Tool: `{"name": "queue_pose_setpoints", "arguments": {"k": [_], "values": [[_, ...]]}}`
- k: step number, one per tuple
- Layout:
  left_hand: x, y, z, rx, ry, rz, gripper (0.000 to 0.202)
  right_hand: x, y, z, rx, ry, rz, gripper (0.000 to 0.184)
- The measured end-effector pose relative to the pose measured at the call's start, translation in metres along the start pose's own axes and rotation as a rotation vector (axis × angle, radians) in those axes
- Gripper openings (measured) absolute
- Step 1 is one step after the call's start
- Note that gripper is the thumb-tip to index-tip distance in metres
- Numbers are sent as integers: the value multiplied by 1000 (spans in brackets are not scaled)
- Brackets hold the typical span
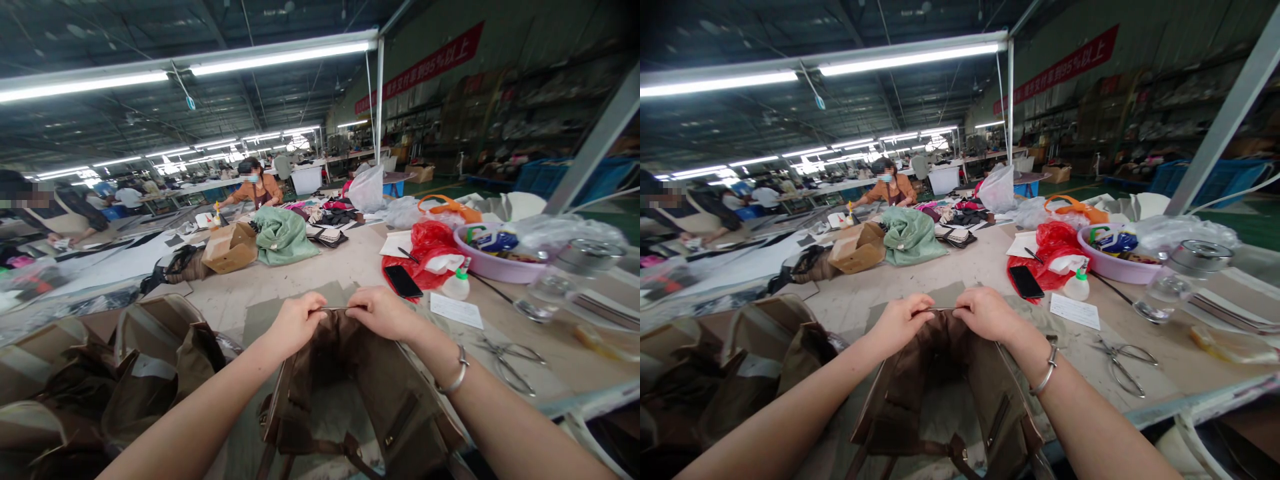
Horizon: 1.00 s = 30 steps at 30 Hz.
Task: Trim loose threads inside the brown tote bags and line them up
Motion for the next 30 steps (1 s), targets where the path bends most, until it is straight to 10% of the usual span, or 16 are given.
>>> {"name": "queue_pose_setpoints", "arguments": {"k": [18,30], "values": [[-7,4,-11,-383,-289,9,17,-1,-1,1,56,-61,-26,19],[-15,0,-12,-161,-256,78,9,2,0,0,87,-56,-15,21]]}}
Point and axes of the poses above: each hand's wrist, its own x-axis away from the middle knuckle, its own y-axis out of the back of the hand, z = x × y, the point moved 3 cm from there along -x, towards the middle knuckle, and after that the axes turned 7 degrees about z, right-handed, at the moved point
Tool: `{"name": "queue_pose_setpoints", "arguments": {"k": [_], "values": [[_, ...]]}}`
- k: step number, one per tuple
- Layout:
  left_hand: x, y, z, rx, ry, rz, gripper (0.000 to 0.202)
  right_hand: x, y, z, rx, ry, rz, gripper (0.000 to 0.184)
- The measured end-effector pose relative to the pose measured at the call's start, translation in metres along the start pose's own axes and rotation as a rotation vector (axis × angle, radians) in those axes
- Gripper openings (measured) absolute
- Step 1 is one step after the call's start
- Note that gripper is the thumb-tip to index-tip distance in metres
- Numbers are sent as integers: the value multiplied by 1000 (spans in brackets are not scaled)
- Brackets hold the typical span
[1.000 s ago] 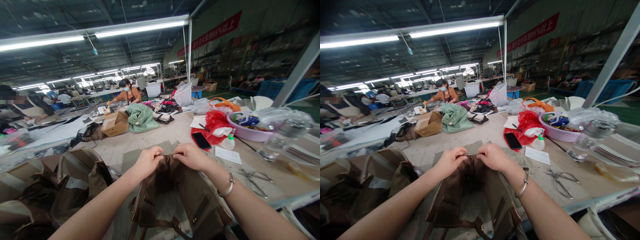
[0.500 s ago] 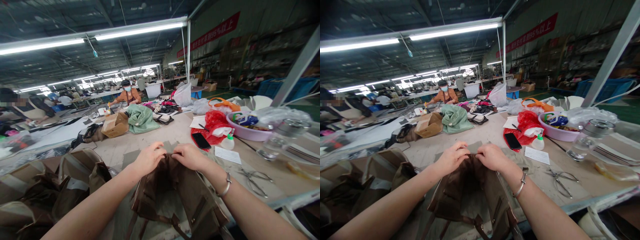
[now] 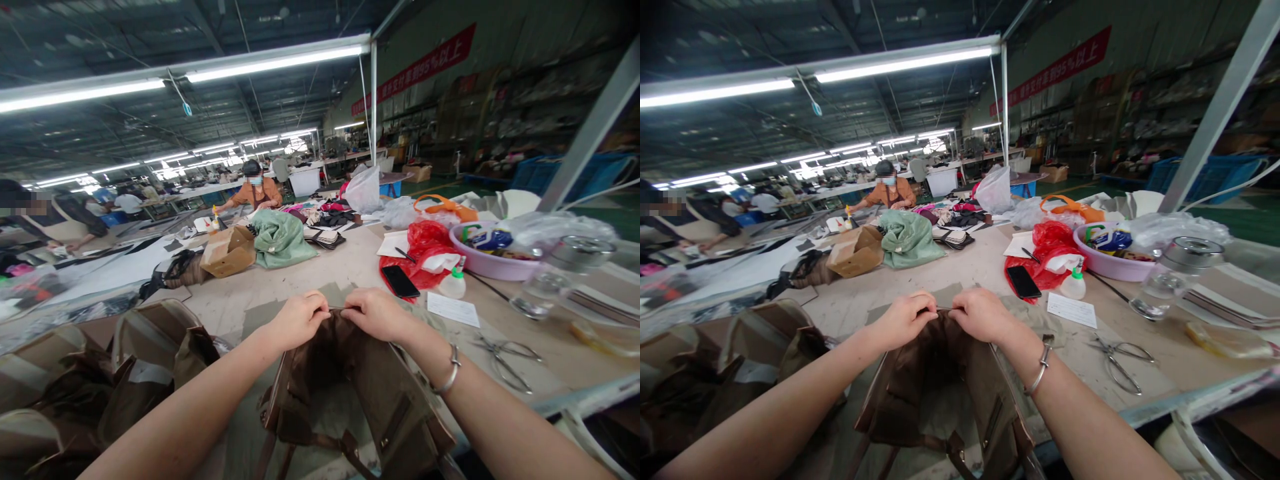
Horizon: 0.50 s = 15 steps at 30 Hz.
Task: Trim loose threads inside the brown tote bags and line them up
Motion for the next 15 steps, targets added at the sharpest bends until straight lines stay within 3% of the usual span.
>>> {"name": "queue_pose_setpoints", "arguments": {"k": [8,15], "values": [[-3,-3,-1,13,127,-45,9,0,-2,-4,18,-30,-2,22],[-5,-2,-6,109,26,-62,12,0,-2,-7,31,-30,10,21]]}}
Point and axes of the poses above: each hand's wrist, its own x-axis away from the middle knuckle, its own y-axis out of the back of the hand, z = x × y, the point moved 3 cm from there along -x, towards the middle knuckle, and after that the axes turned 7 degrees about z, right-handed, at the moved point
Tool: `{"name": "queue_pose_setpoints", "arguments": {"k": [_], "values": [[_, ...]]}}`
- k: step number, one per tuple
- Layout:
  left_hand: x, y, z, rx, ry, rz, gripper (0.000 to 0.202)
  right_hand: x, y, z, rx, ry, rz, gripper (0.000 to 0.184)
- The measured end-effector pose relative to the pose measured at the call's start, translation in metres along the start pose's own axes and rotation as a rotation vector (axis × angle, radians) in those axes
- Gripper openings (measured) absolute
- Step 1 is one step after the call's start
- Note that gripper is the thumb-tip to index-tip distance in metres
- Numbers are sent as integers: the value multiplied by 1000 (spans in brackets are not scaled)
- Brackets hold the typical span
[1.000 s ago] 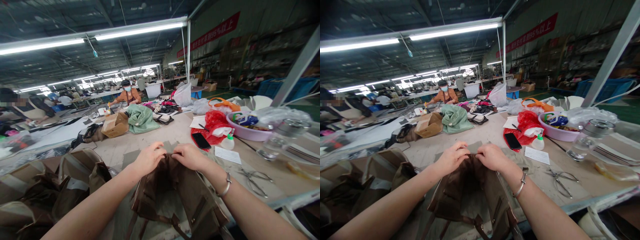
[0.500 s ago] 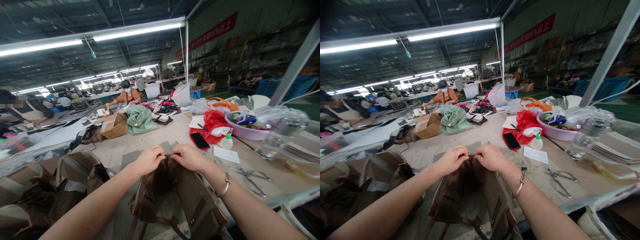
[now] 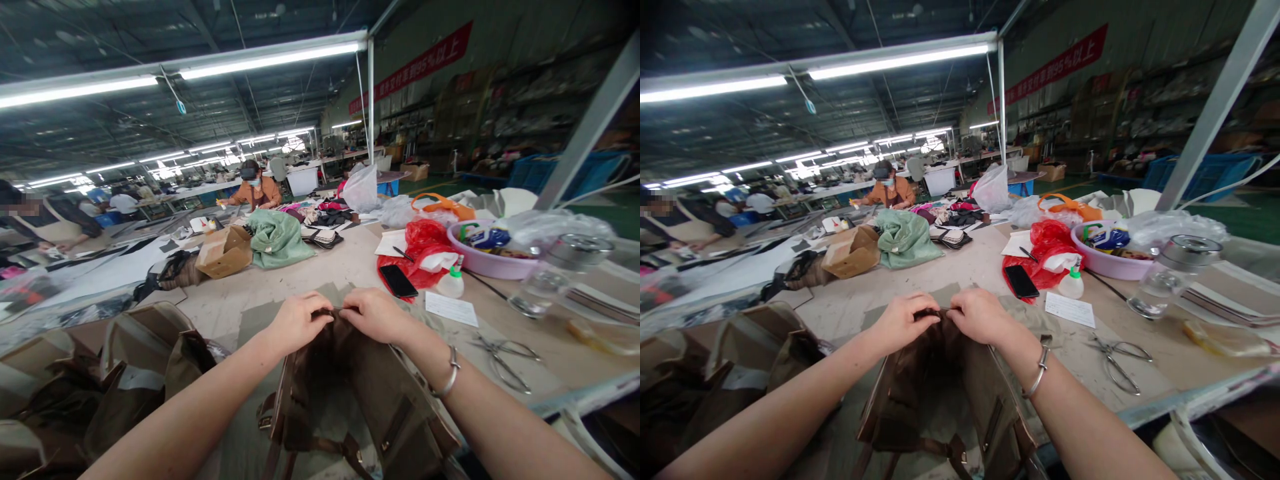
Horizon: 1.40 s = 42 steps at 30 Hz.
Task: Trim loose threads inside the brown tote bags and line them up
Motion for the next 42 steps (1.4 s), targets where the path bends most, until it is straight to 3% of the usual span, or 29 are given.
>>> {"name": "queue_pose_setpoints", "arguments": {"k": [12,20,30,34,38,42], "values": [[-5,-6,3,64,-22,-100,11,0,0,3,13,-2,-22,22],[-8,-8,1,-17,27,-23,12,2,1,5,10,14,-22,20],[-10,-15,-3,-207,151,-23,11,1,1,-1,18,-6,-32,24],[-10,-13,0,-125,164,-41,6,3,0,-1,25,-17,-30,23],[-10,-12,4,24,142,-27,23,3,1,0,8,-20,-25,22],[-11,-11,3,12,119,1,25,3,0,-1,-15,-17,-22,21]]}}
Point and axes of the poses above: each hand's wrist, its own x-axis away from the middle knuckle, its own y-axis out of the back of the hand, z = x × y, the point moved 3 cm from there along -x, towards the middle knuckle, and after that the axes turned 7 degrees about z, right-handed, at the moved point
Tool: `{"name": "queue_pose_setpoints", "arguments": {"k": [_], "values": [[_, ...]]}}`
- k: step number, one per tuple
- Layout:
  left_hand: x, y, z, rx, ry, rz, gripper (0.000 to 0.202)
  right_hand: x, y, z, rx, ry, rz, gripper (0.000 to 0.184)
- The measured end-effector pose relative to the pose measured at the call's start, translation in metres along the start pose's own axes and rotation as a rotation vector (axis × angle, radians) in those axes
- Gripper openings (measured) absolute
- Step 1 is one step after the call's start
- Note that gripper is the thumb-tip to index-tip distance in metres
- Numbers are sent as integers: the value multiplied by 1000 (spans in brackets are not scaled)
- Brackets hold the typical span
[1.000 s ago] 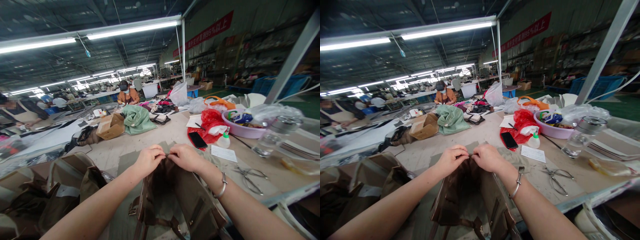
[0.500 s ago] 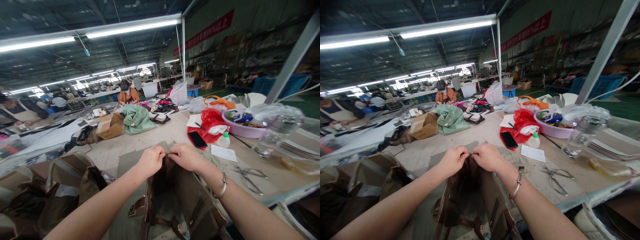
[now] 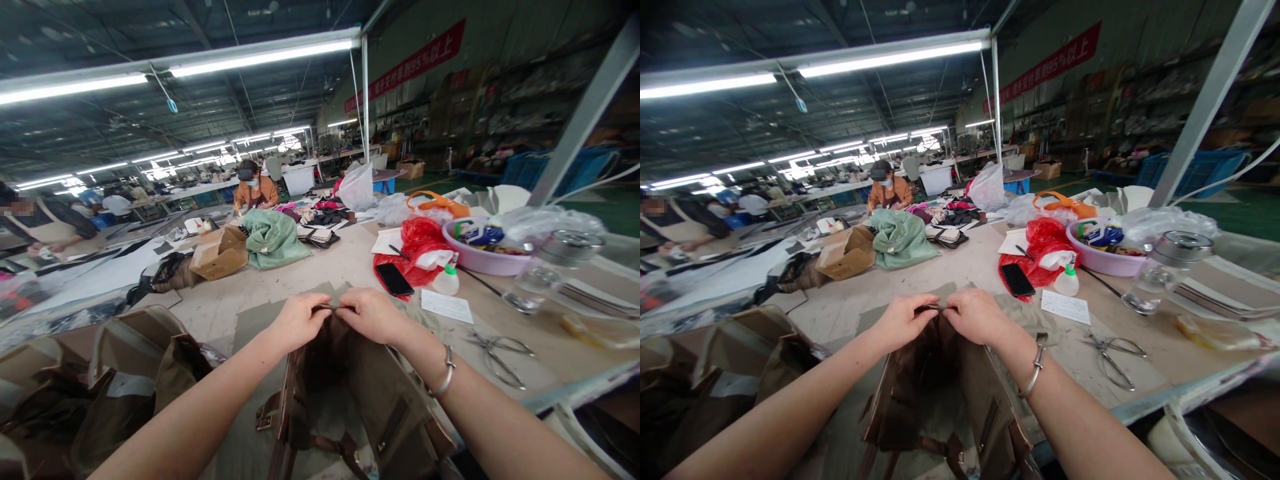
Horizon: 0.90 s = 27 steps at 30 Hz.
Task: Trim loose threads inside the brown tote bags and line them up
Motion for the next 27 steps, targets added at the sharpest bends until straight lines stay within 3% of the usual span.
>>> {"name": "queue_pose_setpoints", "arguments": {"k": [20,27], "values": [[-7,-5,3,137,138,22,16,-1,0,-3,-91,30,-3,20],[-9,-5,0,91,159,29,16,-2,-2,-14,-159,112,-13,18]]}}
Point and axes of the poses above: each hand's wrist, its own x-axis away from the middle knuckle, its own y-axis out of the back of the hand, z = x × y, the point moved 3 cm from there along -x, towards the middle knuckle, and after that the axes turned 7 degrees about z, right-handed, at the moved point
